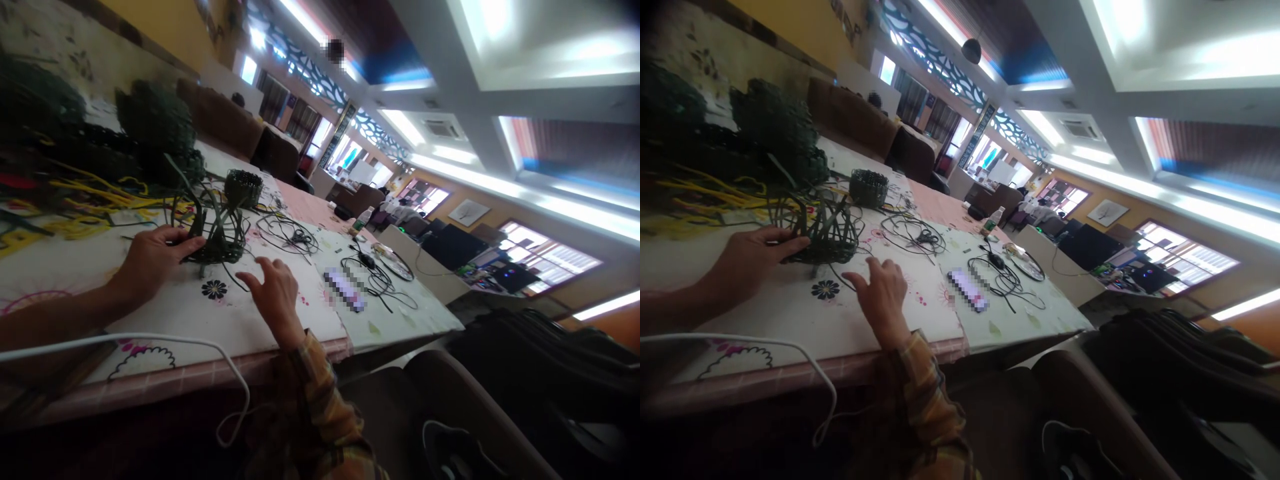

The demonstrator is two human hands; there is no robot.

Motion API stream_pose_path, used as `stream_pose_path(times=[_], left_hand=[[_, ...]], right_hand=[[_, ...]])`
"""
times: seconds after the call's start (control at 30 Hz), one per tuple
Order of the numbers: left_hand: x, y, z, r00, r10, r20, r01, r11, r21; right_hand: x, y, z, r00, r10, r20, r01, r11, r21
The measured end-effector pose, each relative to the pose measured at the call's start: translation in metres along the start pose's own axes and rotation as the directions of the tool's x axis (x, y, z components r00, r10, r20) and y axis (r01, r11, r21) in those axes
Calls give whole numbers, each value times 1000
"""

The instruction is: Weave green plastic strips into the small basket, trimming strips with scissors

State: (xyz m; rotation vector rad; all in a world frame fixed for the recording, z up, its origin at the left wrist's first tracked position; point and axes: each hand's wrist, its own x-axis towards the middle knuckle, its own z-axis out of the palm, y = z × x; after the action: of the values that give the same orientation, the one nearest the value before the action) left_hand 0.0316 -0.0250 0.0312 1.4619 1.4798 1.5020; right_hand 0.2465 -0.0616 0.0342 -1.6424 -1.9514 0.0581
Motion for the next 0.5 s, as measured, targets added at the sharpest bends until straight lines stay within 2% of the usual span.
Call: stream_pose_path(times=[0.03, 0.1, 0.2, 0.27, 0.33, 0.43, 0.5], left_hand=[[-2, 0, 0, 1000, 14, -4, -14, 1000, 4], [-4, -1, 1, 998, 54, -7, -54, 997, 52], [-4, -4, 0, 995, 99, -3, -97, 980, 171], [-4, -6, 0, 993, 117, 11, -117, 969, 218], [-5, -6, 1, 989, 145, 38, -150, 955, 254], [-8, -6, 3, 979, 181, 91, -201, 932, 303], [-9, -8, 3, 971, 206, 119, -233, 921, 313]], right_hand=[[0, -5, 5, 997, -66, -31, 65, 998, -5], [1, -15, 13, 985, -172, 26, 171, 984, 52], [7, -22, 15, 974, -186, 129, 160, 968, 194], [14, -21, 7, 981, -177, 76, 156, 963, 219], [24, -19, -6, 978, -201, -47, 206, 966, 154], [42, -14, -27, 940, -296, -172, 304, 953, 21], [55, -9, -37, 907, -383, -175, 391, 921, 8]])
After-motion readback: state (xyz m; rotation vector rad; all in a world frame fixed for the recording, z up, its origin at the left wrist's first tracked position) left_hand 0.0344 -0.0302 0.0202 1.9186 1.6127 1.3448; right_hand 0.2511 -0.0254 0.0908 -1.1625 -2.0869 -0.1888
